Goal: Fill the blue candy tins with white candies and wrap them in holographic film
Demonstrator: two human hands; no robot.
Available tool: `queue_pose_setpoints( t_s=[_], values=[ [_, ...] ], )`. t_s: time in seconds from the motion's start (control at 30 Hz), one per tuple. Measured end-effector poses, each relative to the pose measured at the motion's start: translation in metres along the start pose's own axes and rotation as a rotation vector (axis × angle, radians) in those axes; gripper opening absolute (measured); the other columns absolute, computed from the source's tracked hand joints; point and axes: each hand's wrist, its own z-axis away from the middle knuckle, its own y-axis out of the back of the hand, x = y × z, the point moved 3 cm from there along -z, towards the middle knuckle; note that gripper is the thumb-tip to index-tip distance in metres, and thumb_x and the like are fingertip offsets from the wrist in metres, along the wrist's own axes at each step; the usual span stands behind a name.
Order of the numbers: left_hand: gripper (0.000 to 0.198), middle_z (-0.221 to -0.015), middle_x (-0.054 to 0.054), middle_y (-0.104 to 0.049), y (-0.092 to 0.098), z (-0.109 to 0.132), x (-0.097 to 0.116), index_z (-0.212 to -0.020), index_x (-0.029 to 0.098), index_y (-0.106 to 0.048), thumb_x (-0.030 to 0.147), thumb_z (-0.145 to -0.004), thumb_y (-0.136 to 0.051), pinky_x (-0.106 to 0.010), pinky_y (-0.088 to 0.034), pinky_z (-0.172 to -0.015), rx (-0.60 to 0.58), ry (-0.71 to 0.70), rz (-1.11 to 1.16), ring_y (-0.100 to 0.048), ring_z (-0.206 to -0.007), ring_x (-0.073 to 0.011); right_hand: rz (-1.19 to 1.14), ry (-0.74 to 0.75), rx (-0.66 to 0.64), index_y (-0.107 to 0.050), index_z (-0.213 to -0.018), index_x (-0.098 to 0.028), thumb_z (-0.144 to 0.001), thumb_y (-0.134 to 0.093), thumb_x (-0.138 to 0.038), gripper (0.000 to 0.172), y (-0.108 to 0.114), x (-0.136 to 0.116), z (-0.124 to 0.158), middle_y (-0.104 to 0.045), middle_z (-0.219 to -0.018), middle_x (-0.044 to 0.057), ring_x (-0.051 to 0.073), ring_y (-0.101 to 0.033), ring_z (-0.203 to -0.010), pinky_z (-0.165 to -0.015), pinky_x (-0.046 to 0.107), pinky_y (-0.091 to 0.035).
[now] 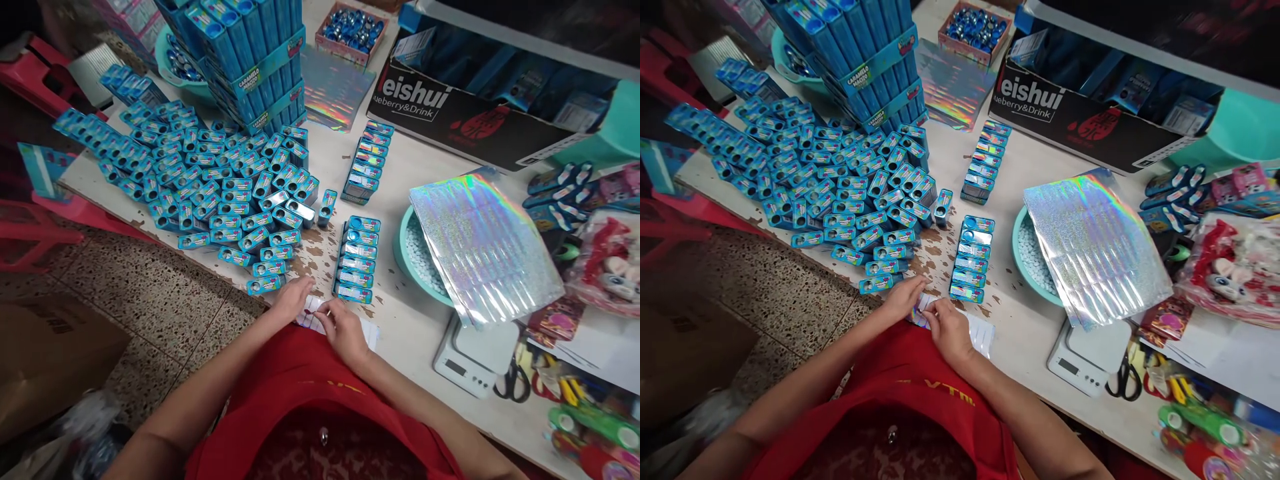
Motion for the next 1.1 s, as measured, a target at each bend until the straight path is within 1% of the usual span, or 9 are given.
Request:
queue_pose_setpoints(
  t_s=[0.07,0.17,0.27,0.37,0.47,0.57,0.8,0.93,1.1],
  values=[
    [0.033,-0.111,-0.007,-0.063,0.002,0.010,0.010,-0.115,0.018,-0.052,0.031,-0.092,-0.031,-0.026,-0.044,-0.085,-0.017,-0.128,0.320,-0.058,-0.099,-0.0158,-0.144,-0.057,0.092,-0.057,-0.077,-0.020,-0.089,-0.050,-0.032,0.017,0.019,-0.006,-0.002,-0.061,-0.073,0.001,0.014,-0.055,-0.064,-0.060,0.024,-0.043],
    [0.027,-0.088,-0.005,-0.067,0.001,0.016,0.022,-0.098,0.016,-0.057,0.037,-0.085,-0.047,-0.024,-0.047,-0.071,-0.132,-0.169,0.627,-0.061,-0.079,-0.0147,-0.294,-0.182,0.225,-0.057,-0.077,-0.020,-0.086,-0.053,-0.036,0.019,0.037,-0.006,-0.008,-0.059,-0.069,-0.001,0.012,-0.052,-0.058,-0.057,0.024,-0.042],
    [0.026,-0.060,0.001,-0.057,0.007,0.004,0.035,-0.074,0.015,-0.055,0.038,-0.083,-0.047,-0.023,-0.044,-0.058,-0.115,-0.122,0.591,-0.055,-0.057,-0.0114,-0.405,-0.302,0.367,-0.055,-0.078,-0.019,-0.083,-0.055,-0.038,0.019,0.044,0.004,-0.022,-0.058,-0.067,-0.002,0.012,-0.052,-0.057,-0.057,0.024,-0.042],
    [0.029,-0.055,0.002,-0.054,0.025,-0.022,0.053,-0.065,0.016,-0.052,0.036,-0.084,-0.042,-0.023,-0.042,-0.057,-0.034,-0.199,0.432,-0.052,-0.053,-0.0104,-0.440,-0.325,0.515,-0.054,-0.078,-0.019,-0.082,-0.054,-0.038,0.020,0.049,0.016,-0.045,-0.057,-0.067,-0.002,0.013,-0.053,-0.059,-0.059,0.025,-0.043],
    [0.021,-0.054,0.005,-0.052,0.042,-0.054,0.069,-0.086,0.017,-0.054,0.033,-0.085,-0.040,-0.022,-0.041,-0.054,-0.006,-0.245,0.378,-0.051,-0.049,-0.0103,-0.300,-0.298,0.646,-0.055,-0.076,-0.019,-0.082,-0.053,-0.037,0.020,0.062,0.025,-0.073,-0.056,-0.070,-0.001,0.015,-0.052,-0.065,-0.067,0.028,-0.043],
    [0.023,-0.054,0.008,-0.047,0.052,-0.084,0.078,-0.102,0.019,-0.046,0.032,-0.086,-0.037,-0.021,-0.038,-0.049,0.000,-0.269,0.383,-0.046,-0.044,-0.0097,-0.088,-0.306,0.740,-0.059,-0.074,-0.019,-0.080,-0.055,-0.036,0.019,0.075,0.032,-0.098,-0.056,-0.080,0.004,0.020,-0.051,-0.081,-0.079,0.035,-0.041],
    [0.020,-0.059,0.004,-0.047,0.047,-0.122,0.074,-0.100,0.019,-0.046,0.020,-0.083,-0.036,-0.026,-0.039,-0.063,0.151,-0.226,0.107,-0.049,-0.060,-0.0140,0.065,-0.394,0.755,-0.061,-0.070,-0.019,-0.078,-0.057,-0.031,0.015,0.072,0.058,-0.120,-0.050,-0.092,0.010,0.027,-0.047,-0.096,-0.088,0.042,-0.038],
    [0.019,-0.056,0.007,-0.043,0.031,-0.133,0.066,-0.103,0.019,-0.042,0.022,-0.085,-0.034,-0.023,-0.038,-0.054,0.079,-0.118,0.244,-0.045,-0.050,-0.0116,0.025,-0.429,0.746,-0.056,-0.077,-0.018,-0.076,-0.057,-0.029,0.012,0.067,0.070,-0.122,-0.051,-0.092,0.010,0.026,-0.049,-0.094,-0.085,0.039,-0.040],
    [0.016,-0.058,0.004,-0.050,0.021,-0.130,0.062,-0.098,0.019,-0.045,0.025,-0.086,-0.038,-0.024,-0.039,-0.055,0.093,-0.025,0.193,-0.049,-0.051,-0.0131,-0.003,-0.490,0.753,-0.050,-0.093,-0.016,-0.073,-0.059,-0.031,0.026,0.068,0.076,-0.120,-0.054,-0.090,0.008,0.022,-0.052,-0.079,-0.073,0.035,-0.042]
  ],
)
